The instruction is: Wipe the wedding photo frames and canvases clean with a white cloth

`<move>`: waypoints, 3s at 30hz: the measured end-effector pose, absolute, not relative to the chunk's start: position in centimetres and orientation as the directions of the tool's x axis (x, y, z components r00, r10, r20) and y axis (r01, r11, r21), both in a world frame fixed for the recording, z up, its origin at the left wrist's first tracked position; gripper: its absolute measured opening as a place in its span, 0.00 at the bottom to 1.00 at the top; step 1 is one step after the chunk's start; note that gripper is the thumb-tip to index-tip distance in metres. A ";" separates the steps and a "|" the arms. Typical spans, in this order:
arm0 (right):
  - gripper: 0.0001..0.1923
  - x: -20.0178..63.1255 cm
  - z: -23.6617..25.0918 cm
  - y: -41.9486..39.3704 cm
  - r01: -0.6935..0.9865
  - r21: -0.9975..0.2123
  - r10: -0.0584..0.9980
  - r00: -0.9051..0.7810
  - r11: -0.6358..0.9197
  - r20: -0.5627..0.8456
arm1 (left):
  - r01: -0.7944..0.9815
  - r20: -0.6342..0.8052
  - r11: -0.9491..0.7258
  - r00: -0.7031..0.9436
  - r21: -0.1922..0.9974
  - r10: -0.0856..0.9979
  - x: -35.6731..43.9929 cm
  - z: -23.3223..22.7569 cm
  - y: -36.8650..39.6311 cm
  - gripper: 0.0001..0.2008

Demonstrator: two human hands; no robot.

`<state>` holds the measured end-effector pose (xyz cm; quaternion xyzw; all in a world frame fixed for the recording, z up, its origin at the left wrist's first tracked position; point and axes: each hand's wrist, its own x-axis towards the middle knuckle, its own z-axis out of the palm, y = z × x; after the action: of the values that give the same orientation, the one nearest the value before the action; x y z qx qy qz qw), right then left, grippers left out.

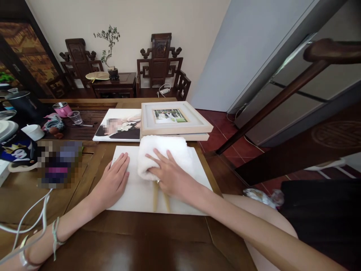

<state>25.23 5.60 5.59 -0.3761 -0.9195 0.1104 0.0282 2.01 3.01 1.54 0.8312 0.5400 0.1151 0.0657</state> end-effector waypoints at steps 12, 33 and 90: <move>0.11 25.1 6.2 -2.8 0.465 -0.349 0.472 -0.879 0.813 -0.071 | 0.882 0.188 -0.434 0.402 0.182 0.896 1.8 0.4 3.1 0.26; 0.11 24.2 6.9 -2.8 0.452 -0.258 0.434 -0.892 0.854 -0.128 | 0.863 0.234 -0.466 0.421 0.192 0.876 1.2 -0.6 3.4 0.26; 0.13 27.0 8.0 8.3 0.572 -0.693 0.831 -0.551 0.438 0.071 | 0.868 0.155 -0.400 0.369 0.295 0.916 2.1 1.4 2.8 0.24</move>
<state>26.95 8.25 7.96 -0.4264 -0.8226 0.3146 0.2061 2.10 2.83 1.39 0.8234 0.5417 0.1480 0.0816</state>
